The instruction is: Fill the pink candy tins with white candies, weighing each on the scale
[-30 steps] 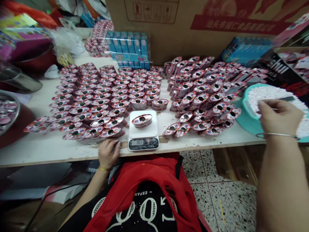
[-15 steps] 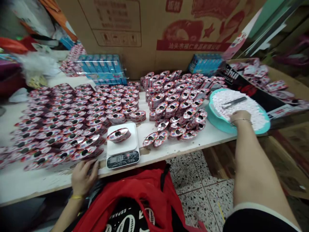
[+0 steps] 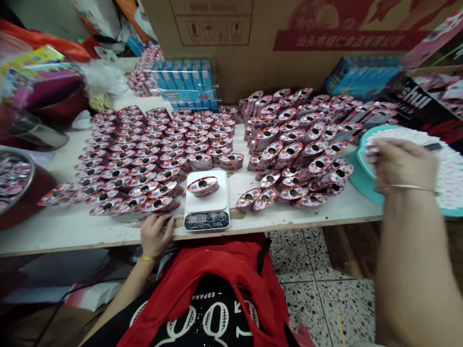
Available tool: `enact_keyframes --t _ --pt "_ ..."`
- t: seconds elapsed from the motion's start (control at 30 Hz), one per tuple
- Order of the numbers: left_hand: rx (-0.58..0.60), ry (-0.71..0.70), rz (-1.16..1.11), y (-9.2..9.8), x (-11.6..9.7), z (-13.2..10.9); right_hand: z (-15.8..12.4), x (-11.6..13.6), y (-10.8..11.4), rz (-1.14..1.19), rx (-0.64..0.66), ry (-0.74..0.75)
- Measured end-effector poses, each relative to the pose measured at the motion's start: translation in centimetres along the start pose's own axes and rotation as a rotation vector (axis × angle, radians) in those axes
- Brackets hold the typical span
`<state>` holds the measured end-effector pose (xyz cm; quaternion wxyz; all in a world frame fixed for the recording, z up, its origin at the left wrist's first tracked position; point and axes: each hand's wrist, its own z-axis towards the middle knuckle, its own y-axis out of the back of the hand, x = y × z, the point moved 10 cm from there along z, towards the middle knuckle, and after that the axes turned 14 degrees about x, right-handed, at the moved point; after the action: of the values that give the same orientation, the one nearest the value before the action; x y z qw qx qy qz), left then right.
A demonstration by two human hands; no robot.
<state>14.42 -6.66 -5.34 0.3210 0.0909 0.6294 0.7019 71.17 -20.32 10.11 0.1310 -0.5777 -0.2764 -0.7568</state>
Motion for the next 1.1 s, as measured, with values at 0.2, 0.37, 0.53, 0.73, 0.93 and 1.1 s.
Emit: enact_keyframes --t 0.2,0.37,0.53,0.73,0.93,1.1 --pt "0.003 -0.020 -0.023 -0.1 0.2 -0.2 -11.3 5.8 -22.9 0.077 0.860 0.038" --pt "-0.006 -0.021 -0.043 0.0 0.5 -0.4 -17.8 8.1 -32.1 -0.319 1.130 0.352" --pt "-0.022 -0.026 -0.040 0.2 0.3 -0.5 -19.1 7.6 -34.6 -0.596 1.192 0.432" --pt "-0.016 -0.018 -0.054 0.1 0.4 -0.6 -19.3 7.7 -35.1 -0.606 1.207 0.435" --pt "-0.018 -0.014 -0.045 0.2 0.3 -0.6 -18.5 7.6 -34.6 -0.399 1.193 0.302" --pt "-0.018 -0.009 -0.045 0.3 0.2 -0.5 -18.0 4.3 -33.3 0.315 1.205 -0.343"
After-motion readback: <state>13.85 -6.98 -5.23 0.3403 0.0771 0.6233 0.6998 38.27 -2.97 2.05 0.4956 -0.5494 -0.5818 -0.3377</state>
